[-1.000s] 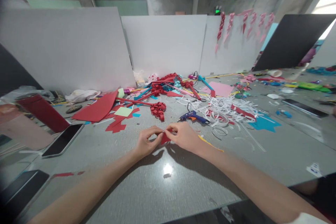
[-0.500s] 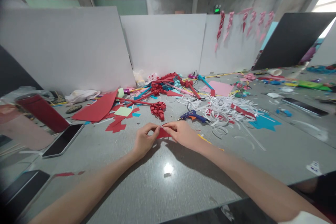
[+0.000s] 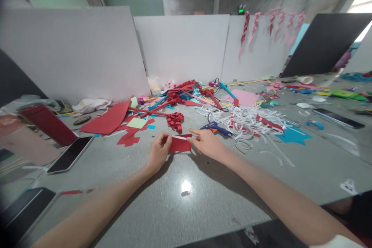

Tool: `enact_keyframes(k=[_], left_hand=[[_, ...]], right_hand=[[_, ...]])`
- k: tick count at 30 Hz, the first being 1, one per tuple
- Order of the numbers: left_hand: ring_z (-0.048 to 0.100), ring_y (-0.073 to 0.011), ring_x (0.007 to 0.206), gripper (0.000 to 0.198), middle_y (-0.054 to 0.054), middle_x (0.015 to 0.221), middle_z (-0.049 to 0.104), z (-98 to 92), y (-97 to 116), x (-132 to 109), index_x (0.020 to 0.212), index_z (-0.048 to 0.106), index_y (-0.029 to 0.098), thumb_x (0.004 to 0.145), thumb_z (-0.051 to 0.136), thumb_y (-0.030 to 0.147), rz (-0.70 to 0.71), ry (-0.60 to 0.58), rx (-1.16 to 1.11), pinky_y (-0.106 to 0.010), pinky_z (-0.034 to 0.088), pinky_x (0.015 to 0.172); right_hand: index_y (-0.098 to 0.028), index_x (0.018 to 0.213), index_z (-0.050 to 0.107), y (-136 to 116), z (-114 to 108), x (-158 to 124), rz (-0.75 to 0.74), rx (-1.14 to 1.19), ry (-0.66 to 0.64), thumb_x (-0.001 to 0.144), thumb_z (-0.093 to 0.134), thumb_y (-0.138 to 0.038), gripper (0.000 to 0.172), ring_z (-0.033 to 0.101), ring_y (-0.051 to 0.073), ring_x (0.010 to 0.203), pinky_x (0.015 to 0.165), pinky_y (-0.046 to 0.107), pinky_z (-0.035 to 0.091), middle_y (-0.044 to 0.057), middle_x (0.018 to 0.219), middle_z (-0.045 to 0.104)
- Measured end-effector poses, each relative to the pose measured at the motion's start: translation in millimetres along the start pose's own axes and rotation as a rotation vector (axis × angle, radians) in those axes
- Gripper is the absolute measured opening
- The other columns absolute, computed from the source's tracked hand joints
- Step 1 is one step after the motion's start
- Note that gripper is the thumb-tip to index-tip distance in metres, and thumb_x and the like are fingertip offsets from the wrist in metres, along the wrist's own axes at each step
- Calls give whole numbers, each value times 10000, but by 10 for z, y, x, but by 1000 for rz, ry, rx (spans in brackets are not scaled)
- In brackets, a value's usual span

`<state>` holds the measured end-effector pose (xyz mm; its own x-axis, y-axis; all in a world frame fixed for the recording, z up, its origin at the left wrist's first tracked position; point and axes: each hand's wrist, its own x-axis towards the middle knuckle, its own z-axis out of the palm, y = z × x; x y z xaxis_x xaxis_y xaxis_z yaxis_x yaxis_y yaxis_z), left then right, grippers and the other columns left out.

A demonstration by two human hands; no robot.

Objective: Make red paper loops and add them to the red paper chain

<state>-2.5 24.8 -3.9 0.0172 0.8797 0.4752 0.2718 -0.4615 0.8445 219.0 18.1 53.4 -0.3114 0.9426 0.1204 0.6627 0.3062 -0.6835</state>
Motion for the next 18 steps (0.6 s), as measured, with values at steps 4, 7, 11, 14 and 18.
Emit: enact_keyframes(k=[4, 7, 11, 14, 18], left_hand=[[600, -152, 746, 277, -10, 828, 648, 4, -16, -1, 924, 581, 190, 1021, 480, 428, -48, -21, -22, -249, 447, 687], [625, -159, 751, 283, -22, 849, 663, 12, -25, -2, 956, 567, 190, 1028, 466, 445, -83, -37, -72, -249, 463, 671], [638, -163, 735, 303, -31, 847, 674, 15, -22, -5, 964, 571, 187, 1024, 470, 467, -103, -14, -79, -246, 468, 644], [637, -164, 733, 309, -27, 839, 674, 10, -17, -6, 961, 569, 189, 1024, 468, 474, -100, 4, -72, -249, 469, 651], [616, -160, 700, 303, -17, 801, 655, 0, -23, 2, 937, 560, 190, 1027, 465, 463, -100, 37, -39, -250, 449, 636]], right_hand=[[-115, 1424, 599, -29, 19, -13, -11, -5, 2, 980, 536, -504, 594, 576, 164, 475, 574, 259, 425, -23, 452, 595], [-117, 1393, 632, -34, 19, -8, -12, 3, 7, 982, 535, -495, 567, 566, 166, 451, 564, 265, 427, -21, 435, 582], [-132, 1355, 668, -31, 11, 5, -6, 14, 26, 979, 544, -468, 519, 558, 165, 428, 538, 264, 419, -22, 421, 569], [-131, 1348, 673, -22, 8, 17, -6, 14, 22, 979, 544, -455, 508, 557, 164, 424, 528, 261, 414, -22, 414, 563], [-127, 1361, 659, 5, 7, 30, -9, 19, 18, 989, 524, -442, 506, 562, 161, 434, 548, 260, 426, -25, 418, 566]])
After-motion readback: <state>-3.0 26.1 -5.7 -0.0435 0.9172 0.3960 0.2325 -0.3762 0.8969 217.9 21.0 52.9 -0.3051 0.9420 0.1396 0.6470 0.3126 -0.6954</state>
